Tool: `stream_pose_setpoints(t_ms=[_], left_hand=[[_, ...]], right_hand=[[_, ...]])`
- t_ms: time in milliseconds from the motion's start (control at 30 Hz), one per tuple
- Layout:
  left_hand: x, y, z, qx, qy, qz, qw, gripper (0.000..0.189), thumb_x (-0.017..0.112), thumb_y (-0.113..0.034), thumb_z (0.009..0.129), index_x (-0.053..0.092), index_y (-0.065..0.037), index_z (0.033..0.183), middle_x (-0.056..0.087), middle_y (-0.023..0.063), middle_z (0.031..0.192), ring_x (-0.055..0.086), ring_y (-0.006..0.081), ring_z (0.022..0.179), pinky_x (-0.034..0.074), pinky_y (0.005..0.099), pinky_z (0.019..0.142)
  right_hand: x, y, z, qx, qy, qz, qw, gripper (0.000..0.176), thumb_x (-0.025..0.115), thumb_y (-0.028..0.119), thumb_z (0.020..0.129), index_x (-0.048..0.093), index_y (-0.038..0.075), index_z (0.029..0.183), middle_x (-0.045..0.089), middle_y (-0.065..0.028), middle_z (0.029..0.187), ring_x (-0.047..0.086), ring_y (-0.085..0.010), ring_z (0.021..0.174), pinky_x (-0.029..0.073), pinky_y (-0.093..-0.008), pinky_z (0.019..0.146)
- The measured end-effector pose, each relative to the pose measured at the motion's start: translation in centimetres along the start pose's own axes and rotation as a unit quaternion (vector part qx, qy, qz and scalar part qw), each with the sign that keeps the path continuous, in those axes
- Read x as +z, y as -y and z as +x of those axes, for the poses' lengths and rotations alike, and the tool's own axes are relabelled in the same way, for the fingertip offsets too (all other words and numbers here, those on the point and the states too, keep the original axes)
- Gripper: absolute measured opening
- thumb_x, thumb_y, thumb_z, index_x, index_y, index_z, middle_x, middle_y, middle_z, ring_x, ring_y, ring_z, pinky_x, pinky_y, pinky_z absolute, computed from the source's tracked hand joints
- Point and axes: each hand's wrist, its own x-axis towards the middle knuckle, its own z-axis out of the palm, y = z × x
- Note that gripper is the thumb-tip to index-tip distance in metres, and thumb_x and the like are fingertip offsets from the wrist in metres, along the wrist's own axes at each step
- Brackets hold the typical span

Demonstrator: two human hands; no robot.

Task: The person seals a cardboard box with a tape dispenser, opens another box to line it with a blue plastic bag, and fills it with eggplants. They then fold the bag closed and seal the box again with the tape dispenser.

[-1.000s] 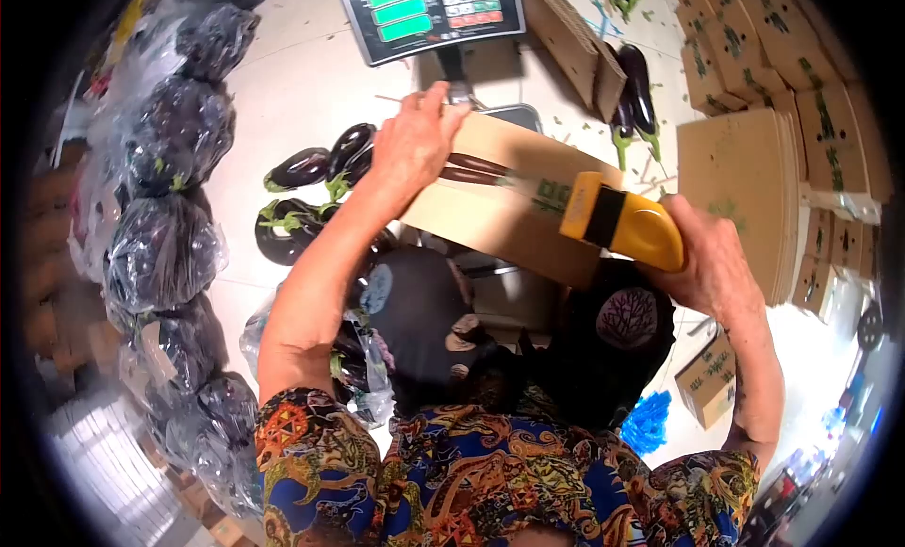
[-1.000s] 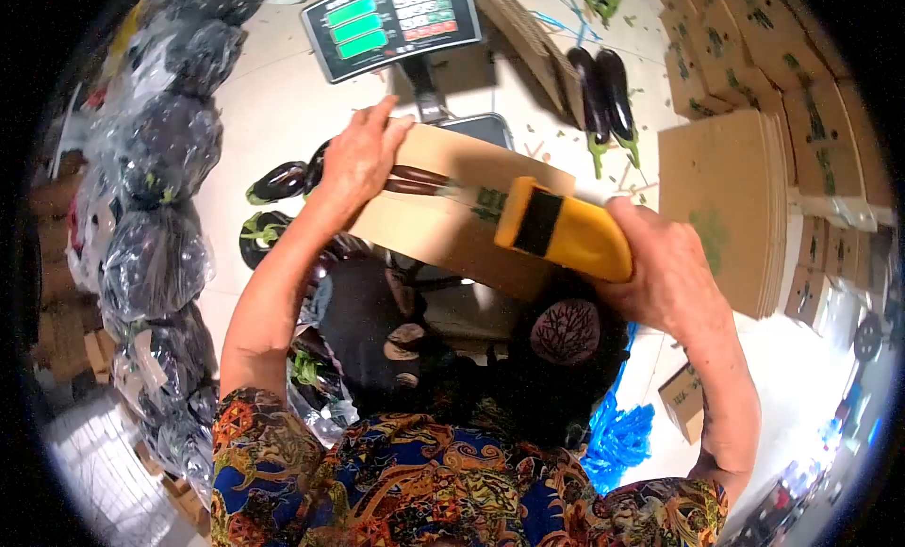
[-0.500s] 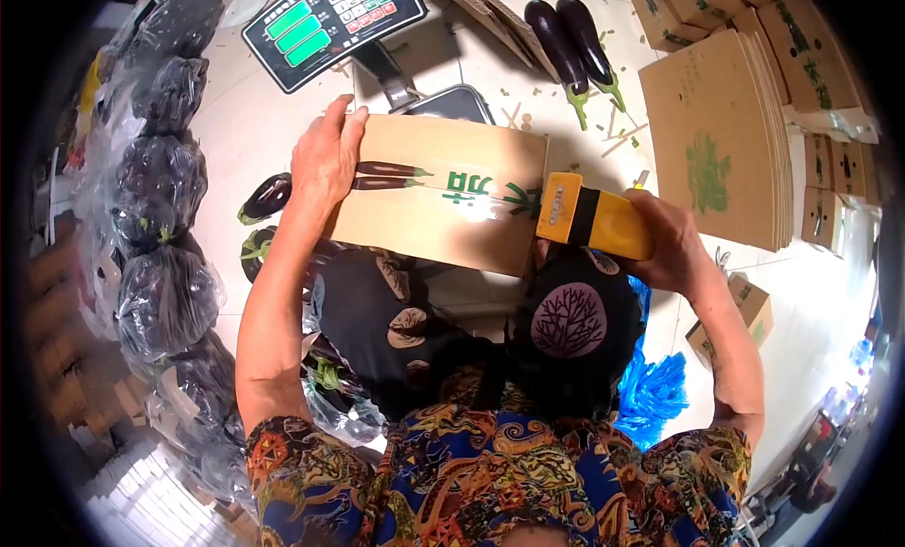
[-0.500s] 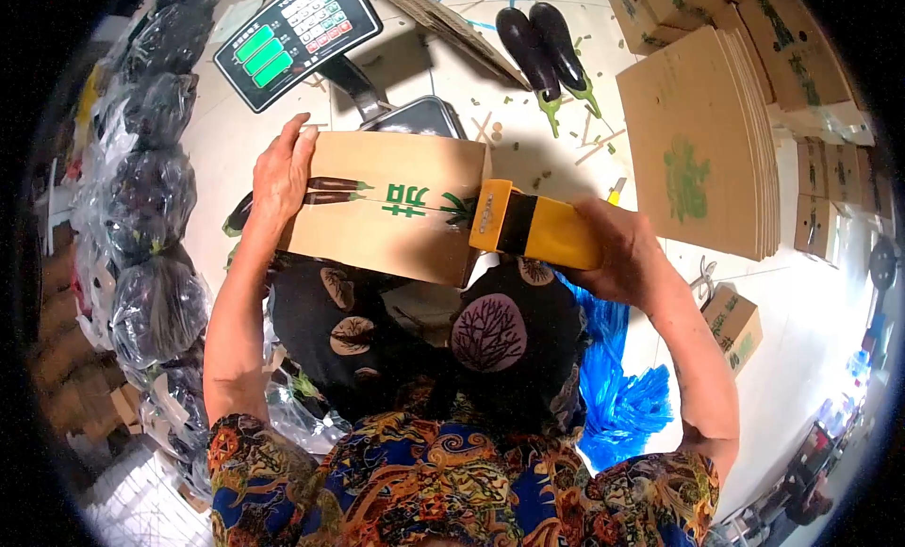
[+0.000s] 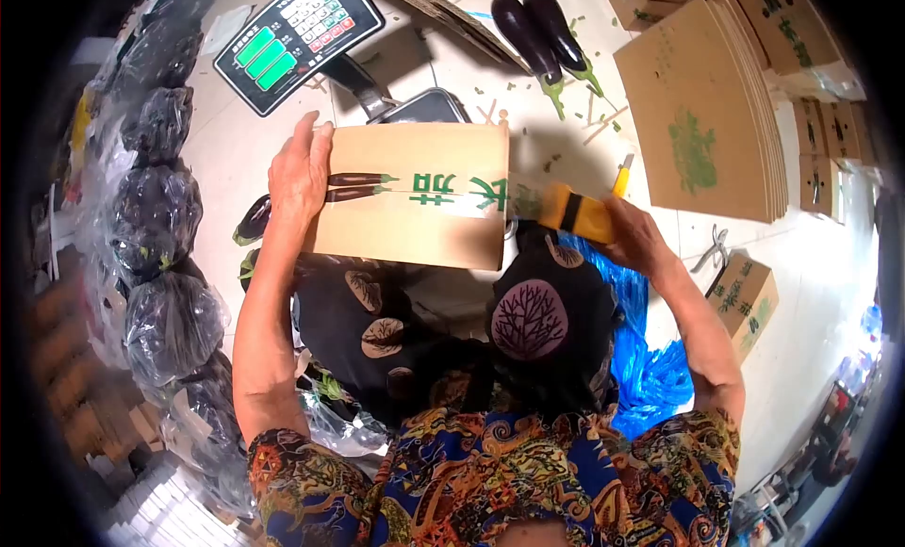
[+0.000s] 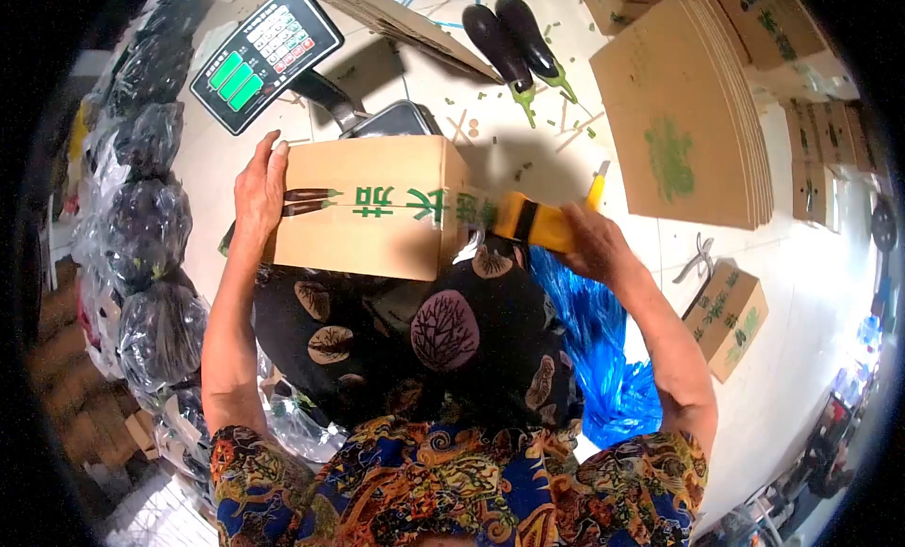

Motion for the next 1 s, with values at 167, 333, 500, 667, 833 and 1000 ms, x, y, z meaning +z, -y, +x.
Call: stream_pose_setpoints(t_ms=[167,333,500,667,833,1000], left_hand=[[0.3,0.4,0.1,0.028,-0.018,0.007,0.999,0.048,0.042,-0.044,0.099,0.052,-0.009,0.13,0.064,0.0262,0.109,0.061,0.0438,0.101,0.046,0.0461,0.09],[0.8,0.7,-0.2,0.037,-0.029,-0.022,0.999,0.045,0.046,-0.041,0.099,0.053,-0.009,0.13,0.063,0.0269,0.109,0.06,0.0442,0.103,0.046,0.0452,0.09],[0.1,0.1,0.3,-0.029,0.009,-0.082,0.996,0.045,0.043,-0.041,0.099,0.053,-0.009,0.13,0.063,0.0256,0.113,0.06,0.0397,0.108,0.044,0.0409,0.094],[-1.2,-0.4,0.1,-0.073,0.013,-0.078,0.994,0.049,0.04,-0.046,0.1,0.054,-0.009,0.129,0.064,0.0246,0.113,0.061,0.0393,0.109,0.044,0.04,0.095],[-1.4,1.9,0.4,-0.082,-0.023,-0.07,0.994,0.05,0.038,-0.047,0.101,0.054,-0.009,0.129,0.065,0.024,0.111,0.06,0.0391,0.111,0.044,0.0405,0.096],[-2.1,3.2,0.4,-0.134,-0.031,-0.072,0.988,0.053,0.037,-0.049,0.101,0.055,-0.008,0.129,0.064,0.0216,0.116,0.059,0.0344,0.115,0.042,0.0378,0.098]], right_hand=[[-2.9,7.8,3.6,0.002,0.069,-0.139,0.988,0.04,0.074,0.014,0.071,0.05,0.004,0.102,0.064,-0.0152,0.08,0.066,-0.0341,0.077,0.052,-0.0443,0.065],[7.3,6.2,11.5,-0.099,0.175,-0.364,0.91,0.013,0.063,0.016,0.081,0.068,0.006,0.088,0.068,-0.0105,0.086,0.068,-0.0204,0.073,0.054,-0.0344,0.057],[2.7,-0.1,9.6,0.124,0.22,-0.146,0.956,0.044,0.071,0.026,0.073,0.062,0.008,0.112,0.068,-0.0145,0.102,0.067,-0.0328,0.096,0.053,-0.046,0.079],[5.9,-7.1,7.9,0.068,-0.109,-0.128,0.983,0.041,0.071,0.035,0.077,0.062,0.005,0.104,0.066,-0.0196,0.097,0.063,-0.0384,0.089,0.049,-0.0489,0.078],[1.3,6.7,11.0,0.132,-0.007,0.498,0.857,0.026,0.062,0.032,0.093,0.062,0.006,0.095,0.059,-0.0012,0.084,0.055,-0.0104,0.078,0.046,-0.0259,0.07],[6.1,7.5,14.2,0.041,0.086,0.534,0.84,0.023,0.073,0.021,0.085,0.055,0.006,0.087,0.056,0.0017,0.082,0.054,-0.0076,0.08,0.044,-0.0239,0.069]])
